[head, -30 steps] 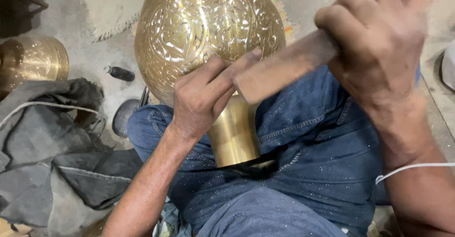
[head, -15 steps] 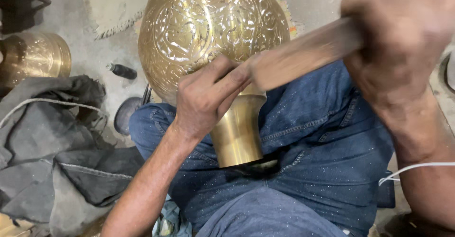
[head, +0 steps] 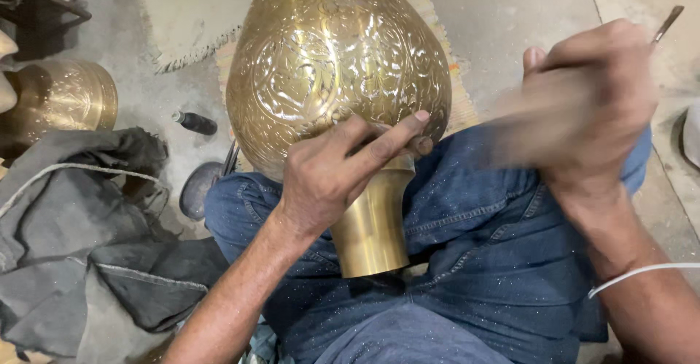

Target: The person sits cross-legged on the floor with a large engraved brass vessel held between their legs. They hold a chisel against the vessel's decorated surface with one hand and strike it with a wooden mallet in the other hand, working the pattern across the brass surface.

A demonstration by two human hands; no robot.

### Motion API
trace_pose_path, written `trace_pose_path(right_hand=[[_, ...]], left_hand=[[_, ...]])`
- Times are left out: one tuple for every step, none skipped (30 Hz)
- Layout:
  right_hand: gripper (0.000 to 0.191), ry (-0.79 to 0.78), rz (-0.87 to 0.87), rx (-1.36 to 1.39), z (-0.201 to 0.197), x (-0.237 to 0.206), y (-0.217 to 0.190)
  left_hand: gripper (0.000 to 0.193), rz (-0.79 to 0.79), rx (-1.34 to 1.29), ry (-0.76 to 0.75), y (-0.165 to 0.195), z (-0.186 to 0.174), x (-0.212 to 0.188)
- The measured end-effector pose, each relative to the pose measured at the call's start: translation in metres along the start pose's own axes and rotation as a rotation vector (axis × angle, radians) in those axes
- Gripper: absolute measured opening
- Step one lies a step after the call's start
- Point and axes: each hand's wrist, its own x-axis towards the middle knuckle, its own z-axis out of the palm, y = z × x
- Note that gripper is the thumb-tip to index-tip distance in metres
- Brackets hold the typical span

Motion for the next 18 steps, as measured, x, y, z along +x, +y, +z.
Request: trace_pose_path(right_hand=[[0.019, -0.027, 0.187, 0.2, 0.001, 0.001, -0.005], [0.016, -0.059, 0.369, 0.405, 0.001, 0.004, -0.006], [0.018, -0.038, 0.134, 0.162, 0.001, 0.004, -0.007], [0.02, -0.021, -0.097, -0.079, 0.002, 0.003, -0.006], [0.022, -0.005, -0.325, -0.319, 0.002, 0.003, -0.003], [0.021, -0.013, -0.147, -0.178, 0.004, 0.001, -0.001], [0.021, -0.027, 0.034, -0.036, 0.006, -0.001, 0.002], [0.02, -0.044, 0.122, 0.063, 0.008, -0.003, 0.007], [0.02, -0.052, 0.212, 0.16, 0.012, -0.006, 0.009], [0.021, -0.061, 0.208, 0.209, 0.015, -0.003, 0.015], [0.021, -0.099, 0.14, 0.119, 0.019, -0.003, 0.018], [0.022, -0.129, 0.069, 0.031, 0.023, -0.002, 0.021], [0.022, -0.179, -0.072, -0.192, 0.028, -0.001, 0.023], [0.021, -0.227, -0.217, -0.413, 0.033, 0.0, 0.025], [0.02, -0.235, -0.176, -0.342, 0.037, 0.001, 0.026], [0.019, -0.243, -0.133, -0.275, 0.041, 0.002, 0.026], [0.019, -0.255, -0.127, -0.253, 0.043, 0.002, 0.026], [0.02, -0.268, -0.121, -0.231, 0.046, 0.002, 0.026]], left_hand=[[0.054, -0.008, -0.013, -0.003, 0.001, 0.0, -0.002], [0.054, -0.016, -0.022, -0.003, 0.001, 0.001, -0.003], [0.052, -0.013, -0.018, -0.007, 0.0, 0.0, -0.003], [0.049, -0.012, -0.016, -0.015, 0.001, -0.001, -0.002], [0.047, -0.01, -0.014, -0.026, 0.001, -0.003, 0.001], [0.035, -0.098, -0.124, 0.07, 0.0, -0.008, 0.003], [0.024, -0.19, -0.239, 0.163, -0.001, -0.015, 0.006], [0.014, -0.282, -0.351, 0.256, -0.003, -0.025, 0.008], [0.01, -0.366, -0.462, 0.351, -0.006, -0.038, 0.011], [0.016, -0.449, -0.576, 0.447, -0.008, -0.047, 0.015], [0.01, -0.516, -0.601, 0.437, -0.01, -0.054, 0.019], [0.015, -0.584, -0.624, 0.427, -0.014, -0.06, 0.022], [0.025, -0.652, -0.643, 0.417, -0.015, -0.065, 0.025], [0.025, -0.545, -0.601, 0.352, -0.012, -0.064, 0.026], [0.026, -0.44, -0.559, 0.284, -0.009, -0.06, 0.027], [0.026, -0.334, -0.519, 0.213, -0.006, -0.054, 0.027], [0.026, -0.229, -0.477, 0.145, -0.003, -0.047, 0.027], [0.027, -0.128, -0.435, 0.074, -0.002, -0.042, 0.026]])
